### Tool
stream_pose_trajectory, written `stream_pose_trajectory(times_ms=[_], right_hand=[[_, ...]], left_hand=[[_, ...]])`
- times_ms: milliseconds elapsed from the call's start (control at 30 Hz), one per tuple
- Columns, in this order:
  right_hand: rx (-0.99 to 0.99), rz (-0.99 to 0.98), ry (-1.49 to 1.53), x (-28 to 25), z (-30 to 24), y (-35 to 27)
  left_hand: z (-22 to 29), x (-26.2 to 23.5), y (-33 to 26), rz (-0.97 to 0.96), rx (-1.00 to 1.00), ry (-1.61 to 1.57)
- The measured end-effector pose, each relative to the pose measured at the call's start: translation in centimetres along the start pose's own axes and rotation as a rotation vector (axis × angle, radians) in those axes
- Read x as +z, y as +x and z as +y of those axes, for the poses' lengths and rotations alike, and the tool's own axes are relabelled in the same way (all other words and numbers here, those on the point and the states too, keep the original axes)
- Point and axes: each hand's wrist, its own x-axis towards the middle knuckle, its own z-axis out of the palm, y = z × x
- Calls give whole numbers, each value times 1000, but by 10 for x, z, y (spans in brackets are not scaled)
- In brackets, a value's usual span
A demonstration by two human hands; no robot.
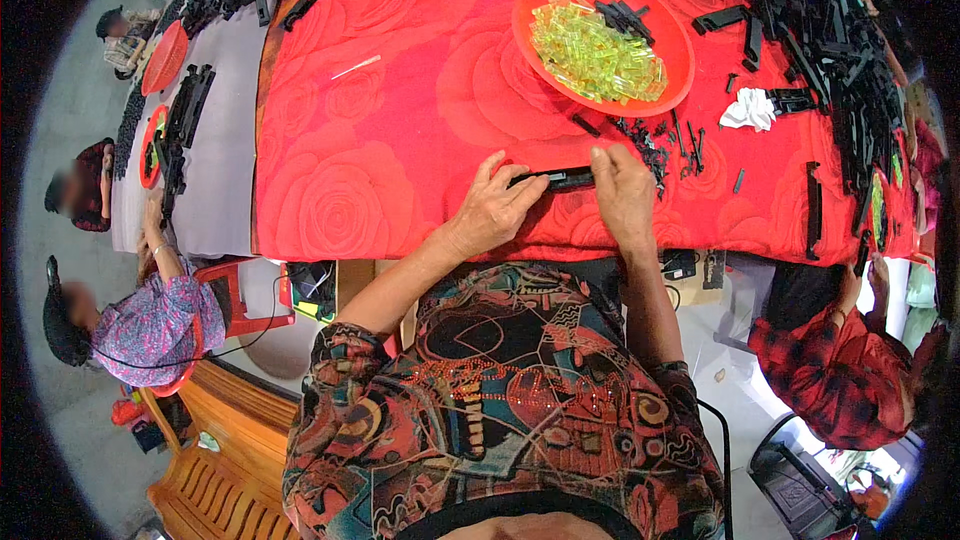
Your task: Assembling small plastic components for toy firearms in a workshop setting.
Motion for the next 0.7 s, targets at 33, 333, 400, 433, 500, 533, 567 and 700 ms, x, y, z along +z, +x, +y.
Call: stream_pose_trajectory(times_ms=[33, 333, 400, 433, 500, 533, 567, 700], right_hand=[[-18, 82, 79, -5, -1, 0], [22, 277, 516, -22, -13, -8], [27, 285, 579, -21, -12, -9], [28, 291, 637, -19, -8, -10], [29, 298, 695, -17, -4, -11], [52, 276, 851, -16, -3, -11], [75, 252, 1007, -16, -3, -11], [29, 312, 1272, -2, -4, -2]], left_hand=[[0, 0, 0, -1, 0, 0], [3, -4, 8, 28, -17, -26], [5, -5, 9, 61, -7, -11], [6, -6, 9, 61, -5, -10], [9, -9, 11, 68, -47, 18], [9, -10, 12, 68, -47, 18], [10, -10, 14, 44, -56, 58], [4, -2, 10, -76, -114, 67]])
